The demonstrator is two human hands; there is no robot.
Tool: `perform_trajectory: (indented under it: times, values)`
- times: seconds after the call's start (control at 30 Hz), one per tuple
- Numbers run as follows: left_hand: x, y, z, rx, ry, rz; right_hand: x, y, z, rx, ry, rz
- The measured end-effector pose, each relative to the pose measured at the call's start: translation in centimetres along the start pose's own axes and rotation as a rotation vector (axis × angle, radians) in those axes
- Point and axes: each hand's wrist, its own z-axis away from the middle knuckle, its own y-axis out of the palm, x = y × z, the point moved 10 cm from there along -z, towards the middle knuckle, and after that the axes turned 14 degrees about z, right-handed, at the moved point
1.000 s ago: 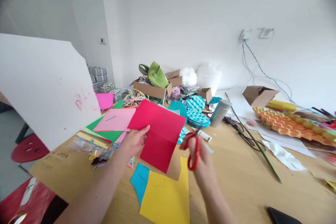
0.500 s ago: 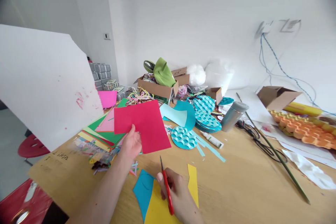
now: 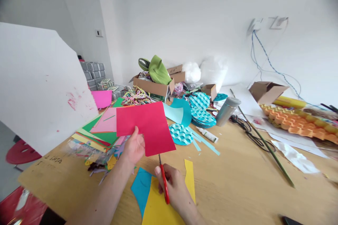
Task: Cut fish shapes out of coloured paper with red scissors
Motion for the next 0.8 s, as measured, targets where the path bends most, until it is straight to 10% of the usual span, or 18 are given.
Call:
perform_trajectory:
  times: [0.8]
  values:
    - [1.2, 0.5, 0.0, 0.103, -0.090, -0.001, -1.2, -0.2, -0.7, -0.026, 0.002, -0.047]
